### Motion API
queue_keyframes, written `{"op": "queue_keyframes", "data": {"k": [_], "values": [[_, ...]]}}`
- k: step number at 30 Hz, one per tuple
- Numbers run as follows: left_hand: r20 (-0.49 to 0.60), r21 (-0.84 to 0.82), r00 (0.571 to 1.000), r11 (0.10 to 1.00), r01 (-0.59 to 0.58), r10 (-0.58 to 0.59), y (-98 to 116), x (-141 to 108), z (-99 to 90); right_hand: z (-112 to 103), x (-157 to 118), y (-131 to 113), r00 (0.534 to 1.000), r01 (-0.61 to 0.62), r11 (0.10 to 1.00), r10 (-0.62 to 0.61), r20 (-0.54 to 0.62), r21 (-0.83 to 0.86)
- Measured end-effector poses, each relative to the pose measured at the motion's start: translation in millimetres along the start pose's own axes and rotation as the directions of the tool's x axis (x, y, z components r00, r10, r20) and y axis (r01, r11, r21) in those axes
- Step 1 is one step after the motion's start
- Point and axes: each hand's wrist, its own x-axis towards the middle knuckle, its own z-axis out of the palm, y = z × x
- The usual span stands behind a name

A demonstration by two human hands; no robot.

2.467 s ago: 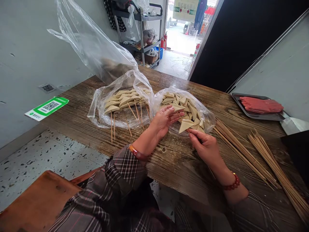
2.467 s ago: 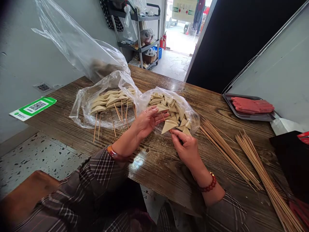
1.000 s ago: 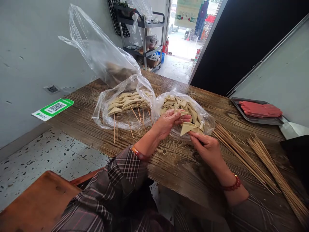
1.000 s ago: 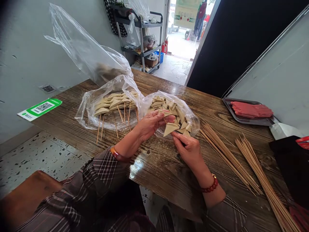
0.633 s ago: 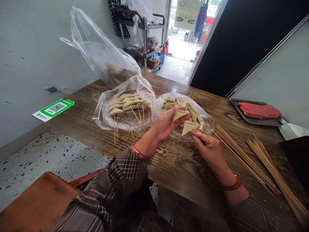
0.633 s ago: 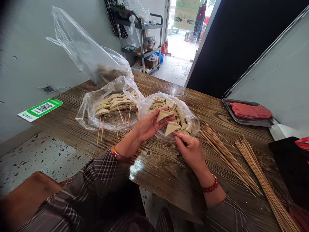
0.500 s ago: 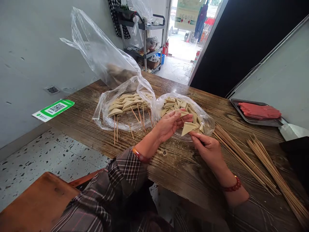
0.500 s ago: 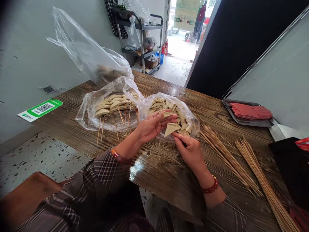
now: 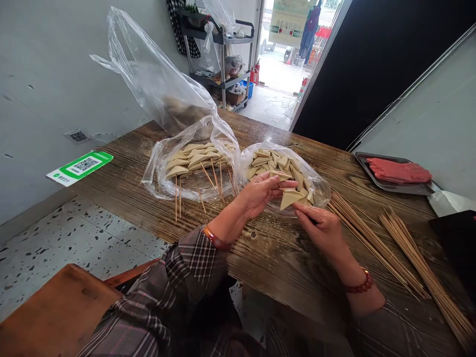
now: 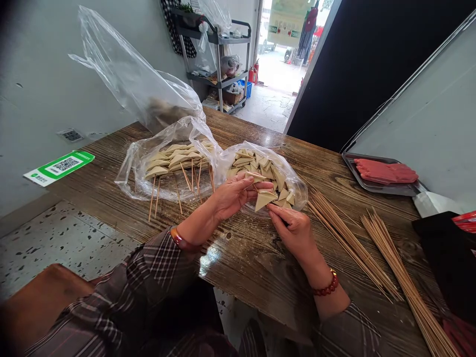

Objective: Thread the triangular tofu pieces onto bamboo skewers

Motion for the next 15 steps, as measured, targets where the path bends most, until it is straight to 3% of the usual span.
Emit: {"op": "queue_keyframes", "data": {"k": [6,15], "values": [[0.011,0.023,0.999,0.999,0.032,-0.032,-2.2,0.2,-2.7,-0.8,-0.3,1.0,1.0,-0.021,1.0,0.021,0.019,0.021],[-0.086,-0.068,0.996,0.998,-0.004,-0.002,1.9,1.1,0.3,1.9,-1.6,-0.8,0.985,-0.172,0.979,0.172,0.012,0.109]]}}
